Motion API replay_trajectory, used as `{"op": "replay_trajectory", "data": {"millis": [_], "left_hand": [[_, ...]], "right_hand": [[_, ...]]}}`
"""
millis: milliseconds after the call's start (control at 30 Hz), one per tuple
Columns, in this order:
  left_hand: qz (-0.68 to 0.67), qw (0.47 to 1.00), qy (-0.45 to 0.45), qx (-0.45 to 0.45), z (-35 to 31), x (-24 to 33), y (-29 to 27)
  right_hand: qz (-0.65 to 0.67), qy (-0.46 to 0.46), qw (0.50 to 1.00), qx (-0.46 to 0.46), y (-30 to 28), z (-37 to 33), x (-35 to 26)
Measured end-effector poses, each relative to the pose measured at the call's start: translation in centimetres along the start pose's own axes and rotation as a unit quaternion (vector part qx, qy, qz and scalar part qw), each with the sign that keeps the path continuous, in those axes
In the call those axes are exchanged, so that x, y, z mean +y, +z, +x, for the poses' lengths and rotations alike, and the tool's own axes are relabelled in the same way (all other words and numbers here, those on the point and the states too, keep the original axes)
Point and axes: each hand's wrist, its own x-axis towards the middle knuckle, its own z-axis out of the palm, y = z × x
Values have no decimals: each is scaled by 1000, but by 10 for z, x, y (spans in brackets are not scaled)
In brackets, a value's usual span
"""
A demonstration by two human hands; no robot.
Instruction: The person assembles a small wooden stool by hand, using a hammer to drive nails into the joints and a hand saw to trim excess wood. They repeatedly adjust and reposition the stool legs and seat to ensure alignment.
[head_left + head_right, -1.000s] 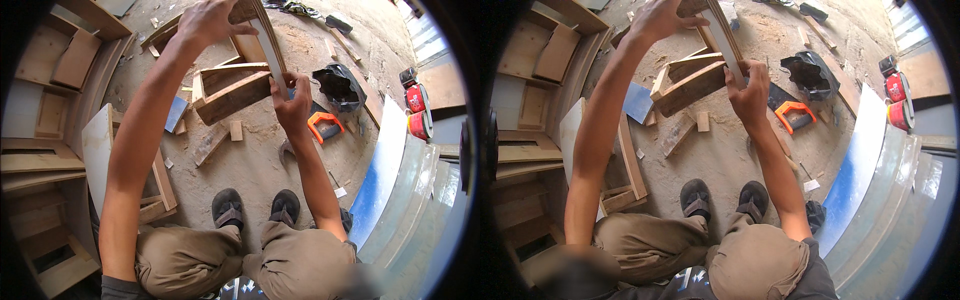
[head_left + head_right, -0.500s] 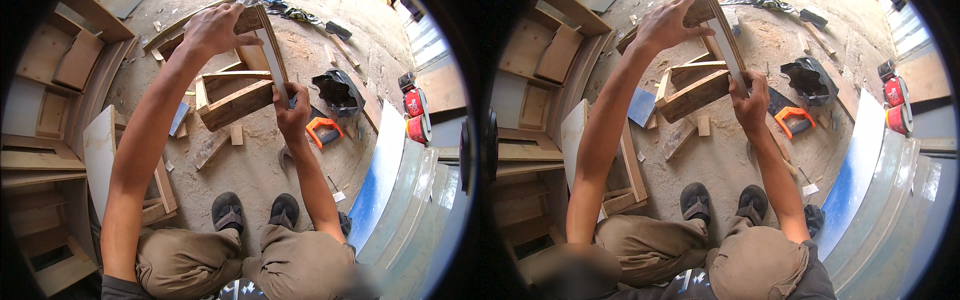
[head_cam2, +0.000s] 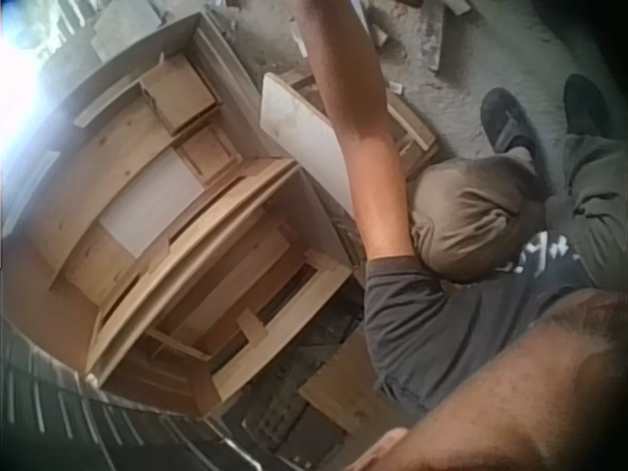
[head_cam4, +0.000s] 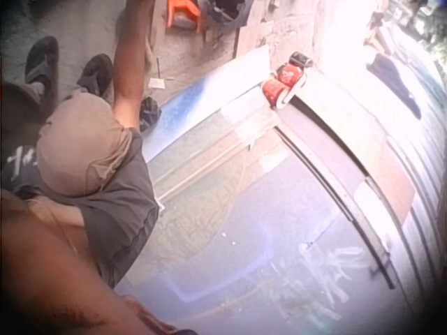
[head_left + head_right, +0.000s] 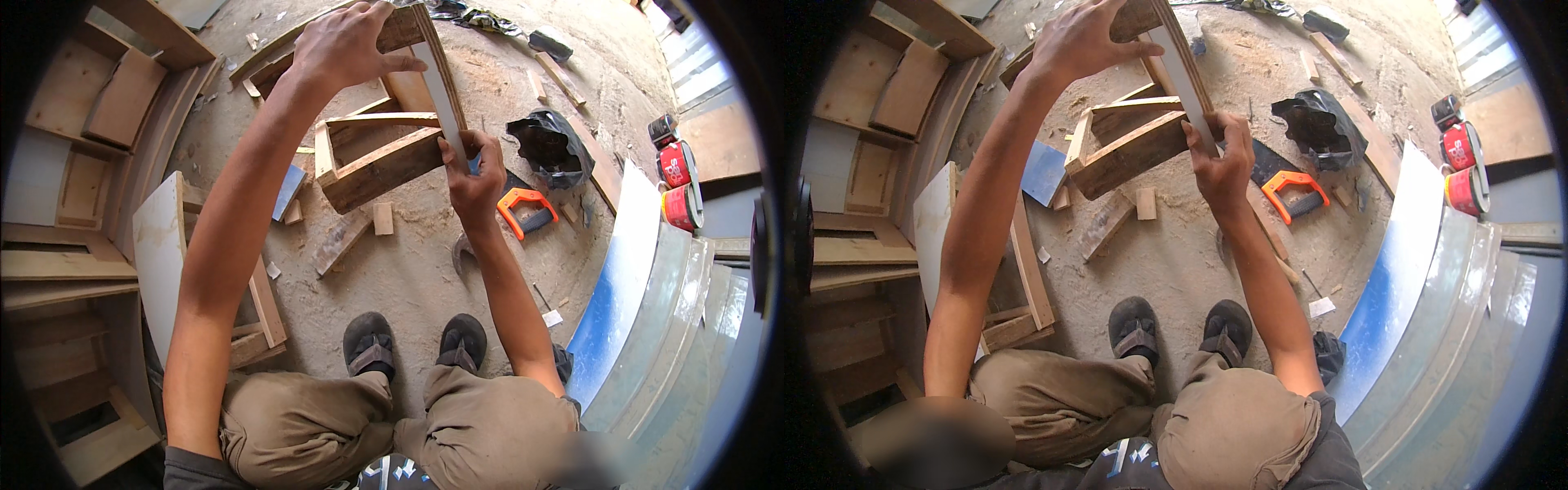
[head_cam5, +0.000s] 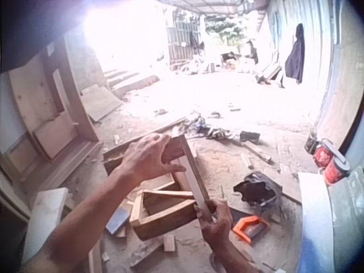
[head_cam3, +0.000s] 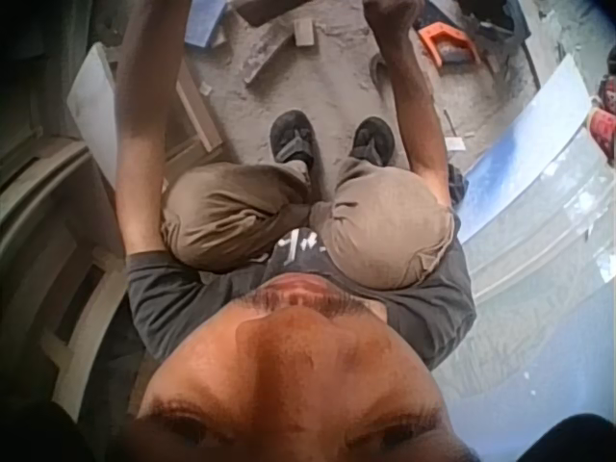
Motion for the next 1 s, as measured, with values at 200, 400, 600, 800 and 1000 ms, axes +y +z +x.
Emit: {"op": "replay_trajectory", "data": {"millis": [200, 400, 600, 800, 1000], "left_hand": [[-3, 1000, 2, 17, -1, 2, 0], [5, 998, 31, 52, -5, 4, 5], [19, 997, 33, 74, -10, 10, 8], [19, 998, 26, 61, -11, 12, 5], [18, 999, 13, 43, -12, 14, 4]], "right_hand": [[28, 39, 999, 2, -2, 0, -5], [13, 70, 997, 1, -5, -5, -11], [10, 83, 996, -9, -6, -9, -8], [27, 71, 997, 0, -1, -1, -14], [36, 67, 997, -16, -6, 2, -6]]}}
